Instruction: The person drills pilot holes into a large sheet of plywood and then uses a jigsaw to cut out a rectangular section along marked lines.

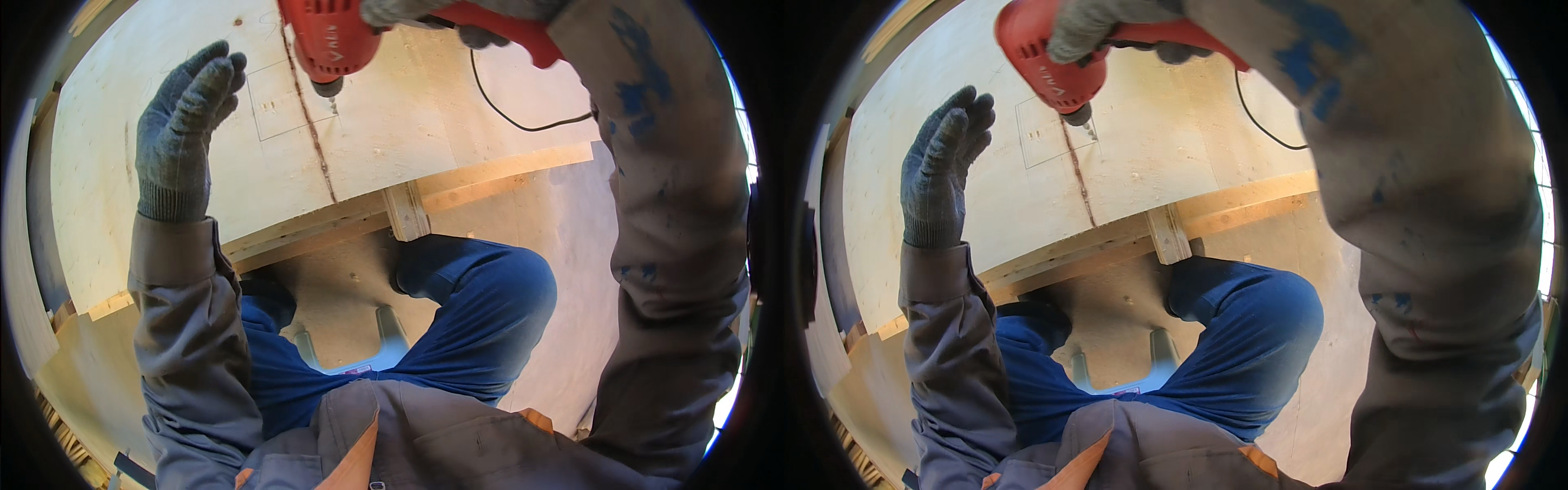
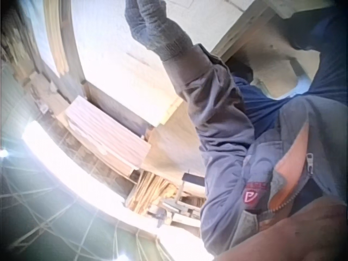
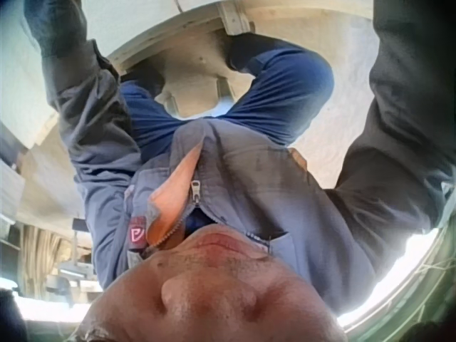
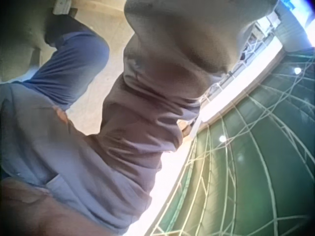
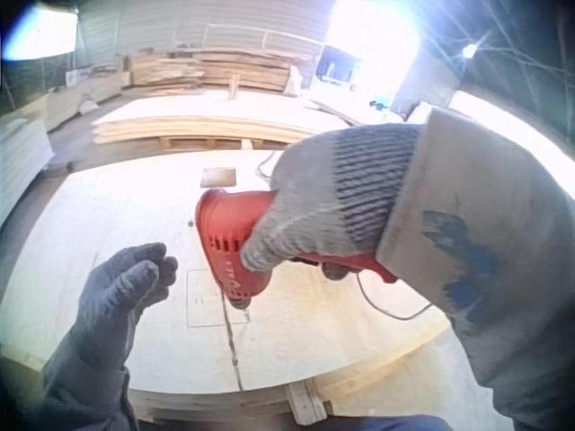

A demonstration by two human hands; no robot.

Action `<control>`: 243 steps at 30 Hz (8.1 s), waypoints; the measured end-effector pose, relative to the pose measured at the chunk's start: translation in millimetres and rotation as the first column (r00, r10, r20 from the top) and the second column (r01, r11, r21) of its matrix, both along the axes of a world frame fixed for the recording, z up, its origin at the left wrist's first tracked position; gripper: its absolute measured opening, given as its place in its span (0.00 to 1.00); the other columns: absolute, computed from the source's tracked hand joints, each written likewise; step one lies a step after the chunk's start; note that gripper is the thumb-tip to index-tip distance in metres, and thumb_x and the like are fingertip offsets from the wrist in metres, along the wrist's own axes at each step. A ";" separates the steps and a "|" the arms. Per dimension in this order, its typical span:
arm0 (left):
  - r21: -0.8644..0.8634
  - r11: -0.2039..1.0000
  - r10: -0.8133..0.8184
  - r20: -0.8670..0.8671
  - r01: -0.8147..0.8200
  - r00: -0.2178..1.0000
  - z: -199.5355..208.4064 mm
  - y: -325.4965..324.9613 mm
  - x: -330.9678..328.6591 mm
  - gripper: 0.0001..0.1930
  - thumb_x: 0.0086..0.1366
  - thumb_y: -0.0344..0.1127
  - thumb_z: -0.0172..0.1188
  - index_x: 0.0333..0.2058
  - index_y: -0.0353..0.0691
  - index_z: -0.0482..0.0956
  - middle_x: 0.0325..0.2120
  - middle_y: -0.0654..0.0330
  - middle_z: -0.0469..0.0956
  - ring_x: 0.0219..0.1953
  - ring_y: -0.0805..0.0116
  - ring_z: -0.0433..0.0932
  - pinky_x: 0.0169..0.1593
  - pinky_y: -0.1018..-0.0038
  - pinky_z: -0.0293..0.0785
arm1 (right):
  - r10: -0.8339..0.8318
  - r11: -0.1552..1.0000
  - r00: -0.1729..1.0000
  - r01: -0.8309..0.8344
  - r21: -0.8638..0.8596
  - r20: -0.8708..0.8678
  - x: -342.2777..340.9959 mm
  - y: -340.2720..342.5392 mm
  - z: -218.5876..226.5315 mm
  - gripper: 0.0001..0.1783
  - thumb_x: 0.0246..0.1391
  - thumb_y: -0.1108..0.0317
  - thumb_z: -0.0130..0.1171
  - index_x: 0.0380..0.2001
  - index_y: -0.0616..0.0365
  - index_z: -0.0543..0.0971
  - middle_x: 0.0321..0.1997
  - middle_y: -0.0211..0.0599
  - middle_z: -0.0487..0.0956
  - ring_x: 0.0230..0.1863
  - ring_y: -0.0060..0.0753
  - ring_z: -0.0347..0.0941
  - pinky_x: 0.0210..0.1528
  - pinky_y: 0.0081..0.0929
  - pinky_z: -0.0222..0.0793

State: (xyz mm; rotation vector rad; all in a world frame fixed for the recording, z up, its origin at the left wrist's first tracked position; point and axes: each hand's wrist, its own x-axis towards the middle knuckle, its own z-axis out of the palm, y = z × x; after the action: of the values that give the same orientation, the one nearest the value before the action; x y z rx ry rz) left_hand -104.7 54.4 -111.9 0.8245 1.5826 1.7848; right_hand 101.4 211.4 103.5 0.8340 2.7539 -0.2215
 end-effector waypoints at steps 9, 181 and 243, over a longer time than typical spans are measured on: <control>0.338 0.928 -0.153 -0.041 0.158 0.987 11.7 80.1 -11.0 0.30 0.71 0.56 0.57 0.59 0.38 0.75 0.53 0.51 0.81 0.49 0.57 0.84 0.53 0.61 0.80 | 0.025 0.997 0.998 -0.030 -0.074 -0.057 25.2 11.5 -5.2 0.30 0.53 0.49 0.72 0.49 0.65 0.81 0.26 0.37 0.81 0.21 0.26 0.78 0.24 0.24 0.77; 0.226 0.965 -0.087 -0.211 0.135 0.974 97.5 69.9 83.6 0.23 0.57 0.53 0.66 0.34 0.34 0.83 0.25 0.45 0.81 0.30 0.50 0.84 0.39 0.54 0.81 | -0.400 0.853 0.915 0.394 -0.342 0.057 17.7 -5.2 20.2 0.46 0.20 0.72 0.79 0.54 0.64 0.77 0.42 0.45 0.85 0.41 0.44 0.85 0.47 0.46 0.83; -0.042 0.997 0.051 -0.206 -0.061 0.977 54.7 43.8 7.9 0.20 0.64 0.53 0.65 0.31 0.39 0.84 0.21 0.52 0.82 0.24 0.58 0.83 0.31 0.59 0.82 | -0.379 0.763 0.922 0.359 -0.537 0.077 -66.9 -5.8 -48.7 0.33 0.36 0.68 0.71 0.51 0.62 0.78 0.40 0.41 0.84 0.38 0.35 0.83 0.43 0.35 0.83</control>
State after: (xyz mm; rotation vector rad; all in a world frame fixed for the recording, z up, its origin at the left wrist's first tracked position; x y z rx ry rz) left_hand -96.8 98.2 -57.1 0.9756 1.7888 1.7393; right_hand 34.5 205.6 54.8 1.1877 2.3120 -1.0493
